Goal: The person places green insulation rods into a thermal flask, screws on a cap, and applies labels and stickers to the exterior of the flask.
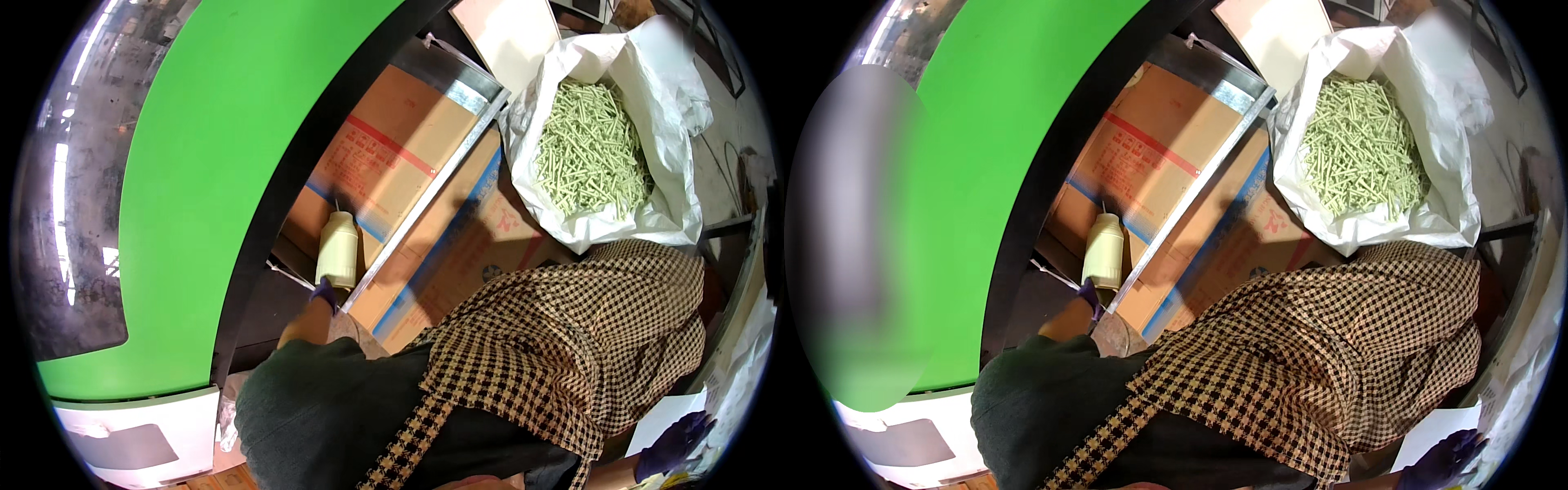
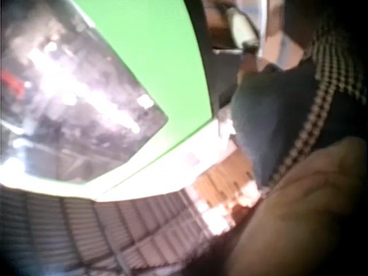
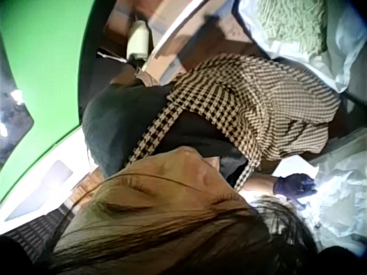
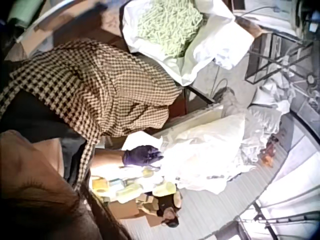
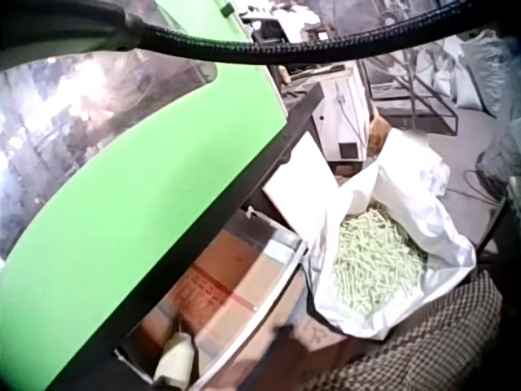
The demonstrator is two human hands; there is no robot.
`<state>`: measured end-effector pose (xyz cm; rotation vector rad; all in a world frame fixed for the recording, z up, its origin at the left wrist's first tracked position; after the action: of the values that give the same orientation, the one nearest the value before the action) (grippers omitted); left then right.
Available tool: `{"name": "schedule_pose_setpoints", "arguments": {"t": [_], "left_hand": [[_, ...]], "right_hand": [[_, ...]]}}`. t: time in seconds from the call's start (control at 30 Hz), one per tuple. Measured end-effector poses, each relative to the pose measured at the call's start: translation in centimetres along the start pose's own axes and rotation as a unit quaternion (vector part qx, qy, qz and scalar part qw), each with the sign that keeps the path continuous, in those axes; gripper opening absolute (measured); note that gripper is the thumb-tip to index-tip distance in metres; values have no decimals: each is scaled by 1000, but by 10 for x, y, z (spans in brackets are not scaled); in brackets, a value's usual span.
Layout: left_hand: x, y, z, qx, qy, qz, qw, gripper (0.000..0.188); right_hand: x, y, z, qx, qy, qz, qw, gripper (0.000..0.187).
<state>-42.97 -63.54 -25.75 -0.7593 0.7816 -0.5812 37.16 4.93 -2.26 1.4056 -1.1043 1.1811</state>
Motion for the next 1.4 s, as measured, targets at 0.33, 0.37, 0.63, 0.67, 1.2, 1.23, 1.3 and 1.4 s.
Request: {"name": "schedule_pose_setpoints", "arguments": {"t": [0.33,0.37,0.63,0.67,1.2,1.23,1.3,1.4], "left_hand": [[-102,50,15,-90,182,409,890,45],[-130,50,12,-31,274,387,880,41],[-393,128,75,457,163,463,742,54],[-415,134,60,450,157,471,742,55],[-367,124,46,149,275,604,733,55],[-355,147,81,203,267,614,715,55],[-348,184,169,323,296,588,680,55],[-354,191,278,335,563,334,678,44]], "right_hand": [[37,74,-29,-111,-59,400,908,39],[36,70,-26,-106,-151,531,827,35],[22,115,-35,-157,40,345,925,34],[20,124,-38,-142,77,277,947,34],[22,164,-11,23,34,365,930,26],[26,179,-11,49,8,370,928,25],[40,214,-15,63,-35,351,934,21],[43,258,-25,111,-59,330,936,26]]}}
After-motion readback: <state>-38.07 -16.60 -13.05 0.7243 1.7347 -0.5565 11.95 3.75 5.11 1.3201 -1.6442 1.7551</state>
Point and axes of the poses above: each hand's wrist, its own z-axis away from the middle knuckle, its own y-axis out of the palm, x = y × z, the point moved 6 cm from there along -z, towards the middle knuckle, and after that the axes turned 10 degrees about y, right-handed, at the moved point
